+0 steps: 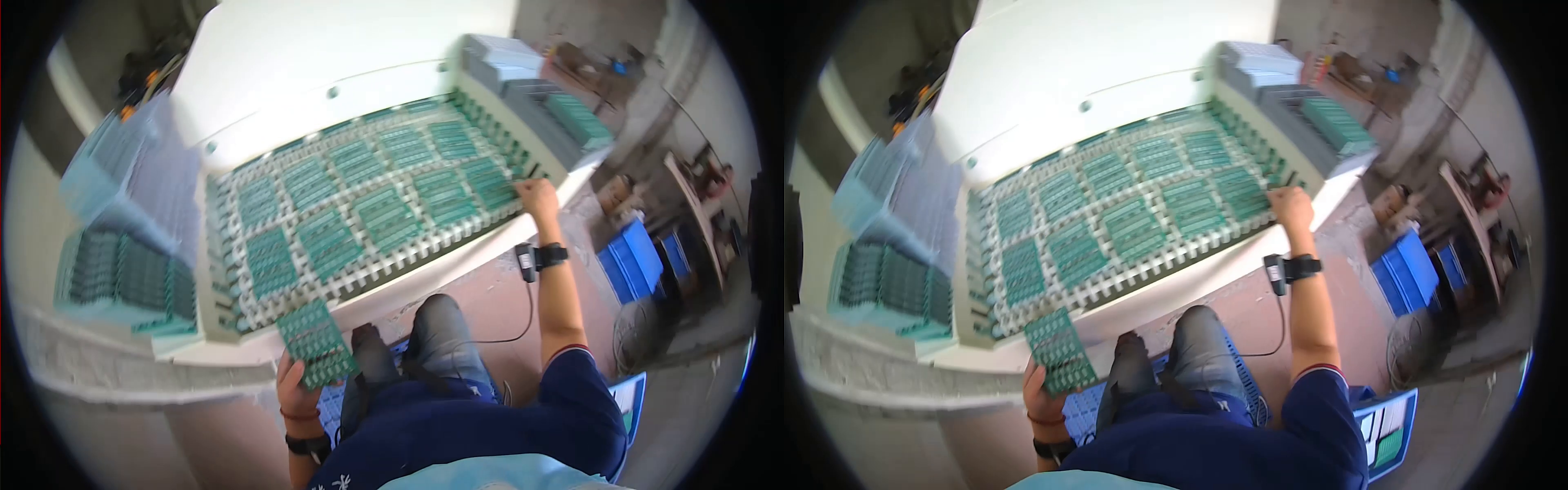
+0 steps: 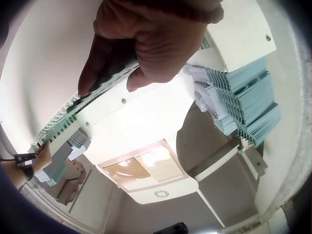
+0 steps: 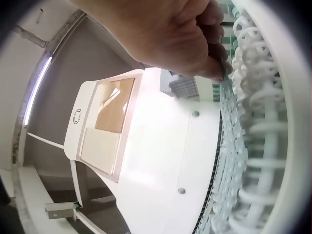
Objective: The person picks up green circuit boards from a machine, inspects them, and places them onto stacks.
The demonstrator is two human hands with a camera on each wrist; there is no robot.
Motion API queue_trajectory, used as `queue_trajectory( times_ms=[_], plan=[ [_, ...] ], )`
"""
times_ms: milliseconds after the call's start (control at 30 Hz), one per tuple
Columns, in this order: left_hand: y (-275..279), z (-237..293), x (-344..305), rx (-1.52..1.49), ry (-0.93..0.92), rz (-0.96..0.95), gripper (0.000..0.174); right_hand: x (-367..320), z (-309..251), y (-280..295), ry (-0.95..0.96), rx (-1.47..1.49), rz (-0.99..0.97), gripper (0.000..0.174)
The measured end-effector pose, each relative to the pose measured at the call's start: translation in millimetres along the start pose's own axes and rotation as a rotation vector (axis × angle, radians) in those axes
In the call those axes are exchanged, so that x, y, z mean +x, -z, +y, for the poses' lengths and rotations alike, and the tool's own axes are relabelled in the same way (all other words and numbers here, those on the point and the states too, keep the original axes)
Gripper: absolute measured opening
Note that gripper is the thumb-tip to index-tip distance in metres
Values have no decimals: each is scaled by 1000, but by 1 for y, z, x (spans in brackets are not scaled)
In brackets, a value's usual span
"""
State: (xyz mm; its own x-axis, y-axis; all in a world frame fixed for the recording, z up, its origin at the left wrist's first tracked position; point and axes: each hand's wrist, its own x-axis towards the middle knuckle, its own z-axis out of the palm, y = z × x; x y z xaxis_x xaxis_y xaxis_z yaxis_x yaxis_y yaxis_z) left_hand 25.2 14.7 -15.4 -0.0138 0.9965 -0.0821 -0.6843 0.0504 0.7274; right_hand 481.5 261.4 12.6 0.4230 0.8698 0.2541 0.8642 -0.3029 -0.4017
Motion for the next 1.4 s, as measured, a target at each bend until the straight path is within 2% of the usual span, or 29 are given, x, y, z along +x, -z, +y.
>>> queue_trajectory(
  times_ms=[67,100,200,267,367,433,467,500,533,600,733,833,933,1067,1100,1167,1233,1400],
  plan=[
    [0,2,-3,-43,29,-52,65,0,7,-7,-97,-75,65,25],
    [-4,5,-3,-72,44,-77,64,-8,3,-5,-97,-28,52,25],
    [-2,3,-2,-18,45,-107,62,-47,-27,-3,18,142,-15,25],
    [-6,3,2,3,39,-118,59,-85,-51,-3,210,466,-158,19],
    [-17,1,6,21,9,-77,55,-147,-94,-10,538,797,-475,16],
    [-21,-1,8,21,-8,-35,52,-187,-118,-15,576,994,-734,25],
    [-22,-2,10,48,-8,-52,51,-201,-127,-22,653,1021,-889,31],
    [-22,-3,12,76,-9,-69,50,-211,-141,4,371,1076,-1241,31],
    [-21,-3,12,77,-12,-67,50,-226,-149,-15,432,1212,-1278,28],
    [-19,-2,10,84,-13,-101,51,-245,-153,-28,359,1201,-1351,26],
    [-8,-6,6,125,-31,-41,48,-253,-157,-34,328,1113,-1382,26],
    [-13,-9,8,100,-29,-3,47,-254,-157,-32,306,1140,-1326,26],
    [-23,-11,5,59,19,141,47,-250,-156,-30,255,1169,-1235,24],
    [-20,-8,1,50,180,14,37,-247,-153,-31,126,1251,-1260,18],
    [-19,-7,1,48,161,69,37,-247,-154,-28,120,1234,-1256,19],
    [-18,-6,1,100,150,15,35,-250,-154,-29,96,1257,-1265,20],
    [-14,-6,-1,103,123,47,34,-252,-156,-25,95,1263,-1308,20],
    [-17,-2,1,113,74,86,30,-253,-154,-28,47,1188,-1223,18]
  ],
)
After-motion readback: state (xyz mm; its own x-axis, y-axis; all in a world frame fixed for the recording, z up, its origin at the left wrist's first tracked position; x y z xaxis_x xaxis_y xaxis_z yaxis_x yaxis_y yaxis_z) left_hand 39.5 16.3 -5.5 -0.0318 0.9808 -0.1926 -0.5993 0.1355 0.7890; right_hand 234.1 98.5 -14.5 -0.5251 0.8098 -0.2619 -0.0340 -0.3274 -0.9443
